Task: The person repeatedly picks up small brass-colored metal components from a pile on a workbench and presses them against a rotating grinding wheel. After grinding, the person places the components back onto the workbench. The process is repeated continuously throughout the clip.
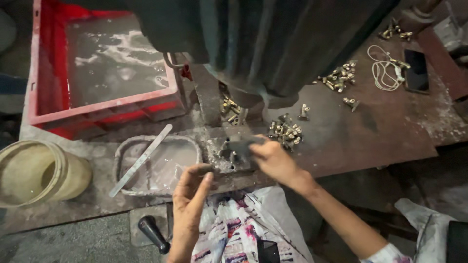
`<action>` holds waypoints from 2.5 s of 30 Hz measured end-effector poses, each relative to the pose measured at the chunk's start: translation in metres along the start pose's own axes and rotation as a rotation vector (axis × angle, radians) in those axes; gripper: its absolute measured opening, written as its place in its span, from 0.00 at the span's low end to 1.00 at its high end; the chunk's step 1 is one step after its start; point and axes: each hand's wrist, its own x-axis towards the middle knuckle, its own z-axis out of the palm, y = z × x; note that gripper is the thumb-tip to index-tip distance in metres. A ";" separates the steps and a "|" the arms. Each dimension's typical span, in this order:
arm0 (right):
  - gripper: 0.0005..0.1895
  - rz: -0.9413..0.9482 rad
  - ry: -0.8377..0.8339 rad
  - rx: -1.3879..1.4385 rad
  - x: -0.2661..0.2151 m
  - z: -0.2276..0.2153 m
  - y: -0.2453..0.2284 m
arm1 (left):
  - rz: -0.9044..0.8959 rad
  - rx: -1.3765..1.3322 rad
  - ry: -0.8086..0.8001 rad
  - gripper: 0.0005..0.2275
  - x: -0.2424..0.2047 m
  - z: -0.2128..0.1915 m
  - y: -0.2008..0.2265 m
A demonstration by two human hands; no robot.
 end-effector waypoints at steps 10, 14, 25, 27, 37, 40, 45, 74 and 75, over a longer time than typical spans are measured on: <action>0.26 0.390 0.093 0.216 -0.009 0.033 -0.007 | 0.545 0.689 0.123 0.15 0.028 0.061 0.009; 0.13 0.615 0.239 0.746 0.000 0.039 -0.015 | 0.537 0.643 0.098 0.14 0.053 0.077 0.013; 0.12 0.475 -0.003 0.569 0.058 -0.020 -0.010 | 0.259 0.986 -0.024 0.15 0.043 0.061 -0.009; 0.15 0.395 -0.205 0.674 0.070 -0.045 0.013 | 0.447 1.399 -0.135 0.19 0.036 0.071 -0.046; 0.18 0.470 -0.391 0.939 0.077 -0.045 0.028 | 0.257 1.096 -0.176 0.26 0.044 0.091 -0.116; 0.17 0.360 -0.440 1.039 0.082 -0.050 0.028 | -0.263 0.424 -0.144 0.21 0.014 0.065 -0.106; 0.15 0.358 -0.459 1.065 0.085 -0.053 0.020 | -0.881 -0.368 -0.098 0.17 -0.007 0.052 -0.089; 0.20 0.696 0.465 -0.053 0.055 0.029 -0.078 | 0.470 1.636 -0.312 0.09 0.095 0.118 -0.120; 0.20 0.709 0.432 -0.376 0.054 0.031 -0.075 | 0.572 1.546 -0.334 0.10 0.104 0.130 -0.127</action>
